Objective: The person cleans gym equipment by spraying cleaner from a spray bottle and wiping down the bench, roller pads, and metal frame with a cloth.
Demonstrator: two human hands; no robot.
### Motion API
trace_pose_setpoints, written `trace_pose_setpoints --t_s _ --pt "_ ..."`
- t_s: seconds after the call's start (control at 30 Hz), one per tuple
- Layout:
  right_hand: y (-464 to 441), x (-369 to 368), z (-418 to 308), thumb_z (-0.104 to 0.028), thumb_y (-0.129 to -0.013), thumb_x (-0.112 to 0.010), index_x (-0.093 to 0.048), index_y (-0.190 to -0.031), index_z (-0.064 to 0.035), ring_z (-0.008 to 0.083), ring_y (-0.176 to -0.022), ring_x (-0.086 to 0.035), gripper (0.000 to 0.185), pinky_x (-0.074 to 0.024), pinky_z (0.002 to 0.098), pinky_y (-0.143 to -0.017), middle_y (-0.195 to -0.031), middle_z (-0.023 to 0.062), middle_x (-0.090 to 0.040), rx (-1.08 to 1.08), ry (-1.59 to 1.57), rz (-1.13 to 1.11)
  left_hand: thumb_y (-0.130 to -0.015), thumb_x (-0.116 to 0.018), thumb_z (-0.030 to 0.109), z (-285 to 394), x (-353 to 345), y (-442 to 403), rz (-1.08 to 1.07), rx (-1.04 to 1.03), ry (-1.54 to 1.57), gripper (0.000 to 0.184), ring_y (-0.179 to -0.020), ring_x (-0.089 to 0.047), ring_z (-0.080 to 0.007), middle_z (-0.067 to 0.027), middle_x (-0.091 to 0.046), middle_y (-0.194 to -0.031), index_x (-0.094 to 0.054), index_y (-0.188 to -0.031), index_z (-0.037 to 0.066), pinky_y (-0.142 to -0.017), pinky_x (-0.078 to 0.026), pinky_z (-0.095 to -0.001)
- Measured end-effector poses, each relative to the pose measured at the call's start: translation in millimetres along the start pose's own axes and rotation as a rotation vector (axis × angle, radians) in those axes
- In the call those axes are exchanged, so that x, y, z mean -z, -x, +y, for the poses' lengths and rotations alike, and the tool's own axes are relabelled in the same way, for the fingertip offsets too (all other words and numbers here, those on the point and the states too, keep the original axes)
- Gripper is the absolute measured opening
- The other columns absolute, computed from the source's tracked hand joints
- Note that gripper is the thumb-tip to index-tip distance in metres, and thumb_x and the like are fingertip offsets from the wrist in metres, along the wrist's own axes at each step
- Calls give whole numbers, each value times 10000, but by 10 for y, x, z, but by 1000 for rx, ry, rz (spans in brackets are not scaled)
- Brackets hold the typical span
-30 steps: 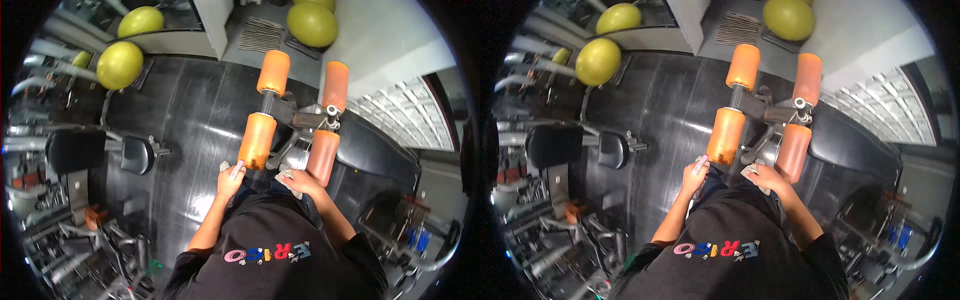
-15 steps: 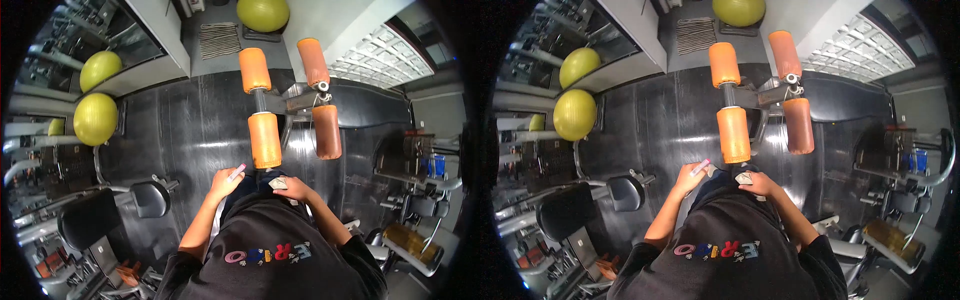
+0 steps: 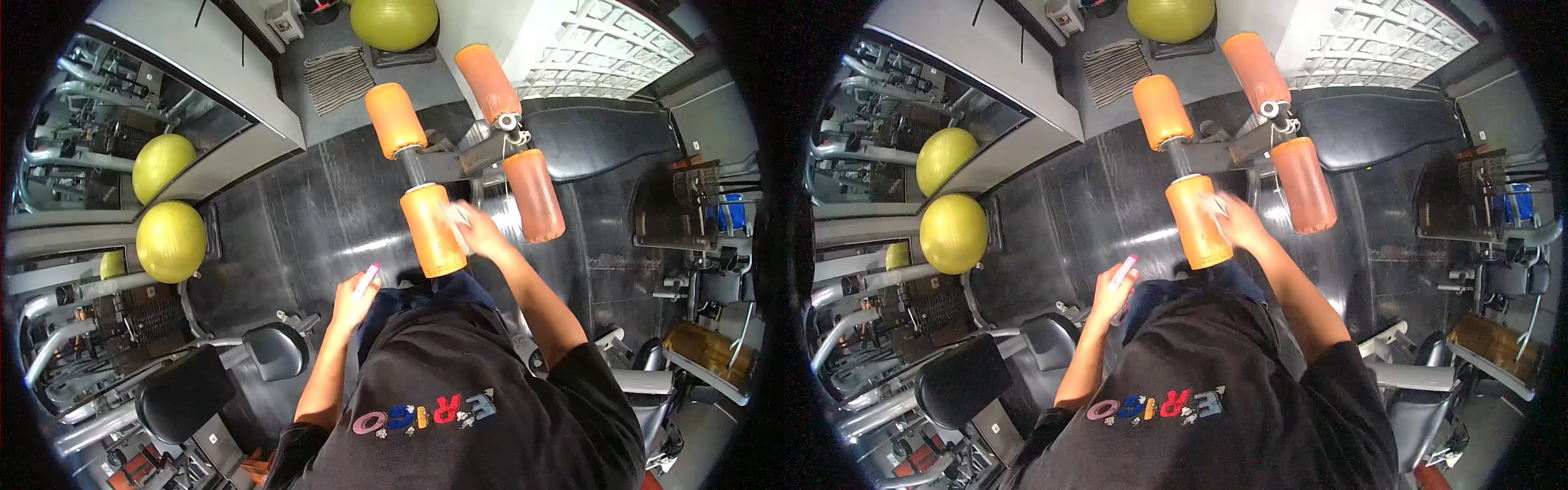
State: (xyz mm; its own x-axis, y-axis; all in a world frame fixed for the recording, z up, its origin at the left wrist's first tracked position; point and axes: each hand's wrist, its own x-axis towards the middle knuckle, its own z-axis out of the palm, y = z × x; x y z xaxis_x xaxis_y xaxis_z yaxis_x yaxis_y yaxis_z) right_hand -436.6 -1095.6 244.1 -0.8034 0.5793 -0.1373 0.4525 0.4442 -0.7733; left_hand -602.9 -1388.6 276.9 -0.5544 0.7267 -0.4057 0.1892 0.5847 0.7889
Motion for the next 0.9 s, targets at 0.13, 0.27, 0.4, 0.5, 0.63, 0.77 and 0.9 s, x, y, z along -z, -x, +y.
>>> trace_pose_setpoints --t_s 0.13,0.27,0.4,0.5,0.63,0.77,0.9 --pt "-704 -288 -279 -134 -833 -588 -573 -1184 -109 386 -1068 -586 353 -459 508 -914 -1132 157 -617 48 85 67 -901 -605 223 -51 -57 32 -21 82 160 290 -654 -632 -130 -80 -690 -839 -666 -1025 -32 -593 -521 -272" --pt "-711 -900 -165 -214 -812 -608 -658 -1060 -170 318 -1111 -568 257 -429 501 -917 -1112 109 -616 21 440 31 -887 -634 244 -246 107 -53 -66 15 236 239 -555 -611 -146 -69 -608 -617 -616 -839 11 -562 -485 -331" --pt "177 -1087 -229 -262 -771 -649 -680 -1074 -214 293 -1152 -539 308 -397 478 -970 -1137 62 -600 11 621 61 -878 -617 202 -636 717 -293 -92 -180 -28 191 -608 -594 -107 -26 -631 -683 -649 -857 15 -565 -471 -273" --pt "357 -1037 -289 -247 -781 -623 -694 -1034 -200 292 -1067 -596 267 -495 446 -884 -1099 57 -617 -242 661 -55 -834 -670 230 -673 1239 -404 -62 -54 -50 236 -596 -599 -210 -149 -589 -646 -616 -809 2 -613 -476 -367" --pt "268 -823 -305 -316 -815 -598 -699 -1040 -140 344 -951 -673 303 -538 442 -821 -1015 127 -693 -611 474 -294 -843 -665 230 -950 1597 -621 -119 -51 -37 256 -576 -578 -201 -133 -559 -620 -592 -799 -11 -591 -456 -366" --pt "-102 -505 -466 -310 -854 -536 -669 -1135 -146 376 -985 -651 351 -520 473 -841 -1050 185 -685 -593 320 17 -857 -655 234 -1000 1570 -901 -215 -115 -54 242 -588 -572 -170 -92 -570 -631 -597 -807 4 -573 -455 -335" --pt "-792 -624 -659 -225 -873 -528 -616 -1180 -182 329 -1072 -619 323 -504 479 -868 -1116 119 -631 -550 436 253 -840 -675 257 -365 1405 -1052 -317 -221 -215 256 -612 -609 -303 -165 -584 -659 -592 -827 16 -613 -466 -382"
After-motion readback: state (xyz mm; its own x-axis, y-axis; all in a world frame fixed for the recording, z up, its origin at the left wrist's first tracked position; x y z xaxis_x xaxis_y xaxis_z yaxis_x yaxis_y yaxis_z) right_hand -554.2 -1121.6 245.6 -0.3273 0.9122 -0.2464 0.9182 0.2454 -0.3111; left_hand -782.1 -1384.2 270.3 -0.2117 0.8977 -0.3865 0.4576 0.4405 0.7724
